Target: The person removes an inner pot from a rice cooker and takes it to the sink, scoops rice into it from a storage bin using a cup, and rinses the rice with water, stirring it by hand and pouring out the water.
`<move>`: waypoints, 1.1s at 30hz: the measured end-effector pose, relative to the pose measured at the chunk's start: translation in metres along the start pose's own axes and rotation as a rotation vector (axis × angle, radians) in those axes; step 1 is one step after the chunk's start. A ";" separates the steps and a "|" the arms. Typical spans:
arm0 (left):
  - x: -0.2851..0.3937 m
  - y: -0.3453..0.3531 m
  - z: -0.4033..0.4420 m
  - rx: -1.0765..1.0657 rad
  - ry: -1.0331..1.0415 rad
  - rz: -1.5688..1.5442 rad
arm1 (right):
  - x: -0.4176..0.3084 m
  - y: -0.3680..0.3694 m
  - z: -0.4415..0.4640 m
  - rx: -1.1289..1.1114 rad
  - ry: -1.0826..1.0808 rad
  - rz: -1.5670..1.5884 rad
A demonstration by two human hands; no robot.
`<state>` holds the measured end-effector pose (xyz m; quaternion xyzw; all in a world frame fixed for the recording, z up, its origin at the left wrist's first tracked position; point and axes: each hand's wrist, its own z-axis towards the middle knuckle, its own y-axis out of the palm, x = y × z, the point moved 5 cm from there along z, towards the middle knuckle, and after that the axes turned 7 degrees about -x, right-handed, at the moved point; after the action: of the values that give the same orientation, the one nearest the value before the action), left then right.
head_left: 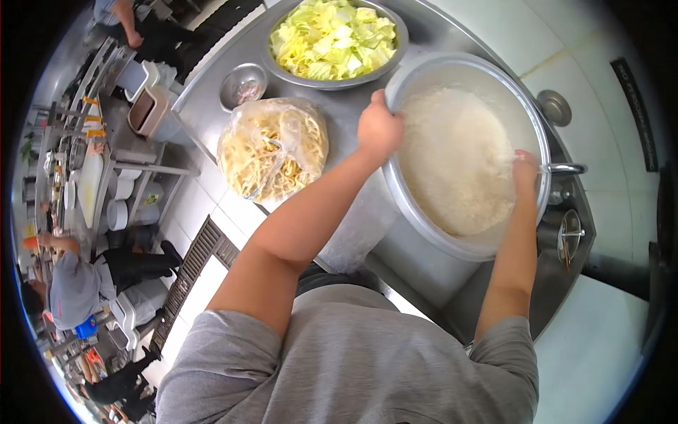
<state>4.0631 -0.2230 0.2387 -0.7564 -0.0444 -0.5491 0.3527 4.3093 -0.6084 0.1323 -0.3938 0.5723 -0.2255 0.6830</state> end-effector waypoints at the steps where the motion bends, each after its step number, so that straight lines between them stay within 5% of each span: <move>1: -0.004 0.001 0.001 0.016 -0.005 0.023 | 0.005 0.021 0.004 -0.214 0.052 -0.341; 2: -0.008 0.002 0.004 0.022 -0.003 0.040 | 0.004 0.037 -0.002 -0.427 0.120 -0.682; 4: -0.005 0.005 0.006 0.032 0.009 0.042 | 0.003 0.089 -0.029 -0.747 0.386 -0.221; 7: -0.002 0.004 0.004 -0.011 0.011 -0.003 | -0.136 0.049 -0.084 -1.088 0.487 -0.238; 10: 0.000 0.003 0.004 0.020 0.063 0.017 | -0.110 0.022 -0.030 -1.088 0.711 0.039; 12: 0.003 0.003 0.003 -0.004 0.090 -0.020 | -0.034 0.032 0.071 -0.506 0.137 -0.984; 16: 0.001 0.004 0.007 -0.025 0.055 -0.012 | -0.074 0.095 0.159 -0.067 -0.238 -0.368; 21: 0.001 0.003 0.009 -0.015 0.030 0.050 | -0.264 0.221 0.032 -0.672 -0.453 -0.355; 23: 0.011 -0.001 0.011 -0.023 0.032 0.039 | -0.279 0.191 -0.044 -1.072 -0.393 -0.524; 25: 0.008 0.002 0.011 -0.027 0.006 0.025 | -0.270 0.164 -0.105 -0.774 -0.812 -0.650; 28: 0.004 0.003 0.012 -0.018 0.045 0.007 | -0.238 0.114 -0.138 -0.899 -0.841 -0.663; 33: 0.002 0.005 0.012 -0.027 0.063 -0.013 | -0.165 0.108 -0.059 -0.768 -0.430 -0.607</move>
<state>4.0753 -0.2203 0.2363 -0.7431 -0.0307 -0.5756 0.3399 4.1976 -0.4362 0.1440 -0.8007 0.3209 -0.1015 0.4956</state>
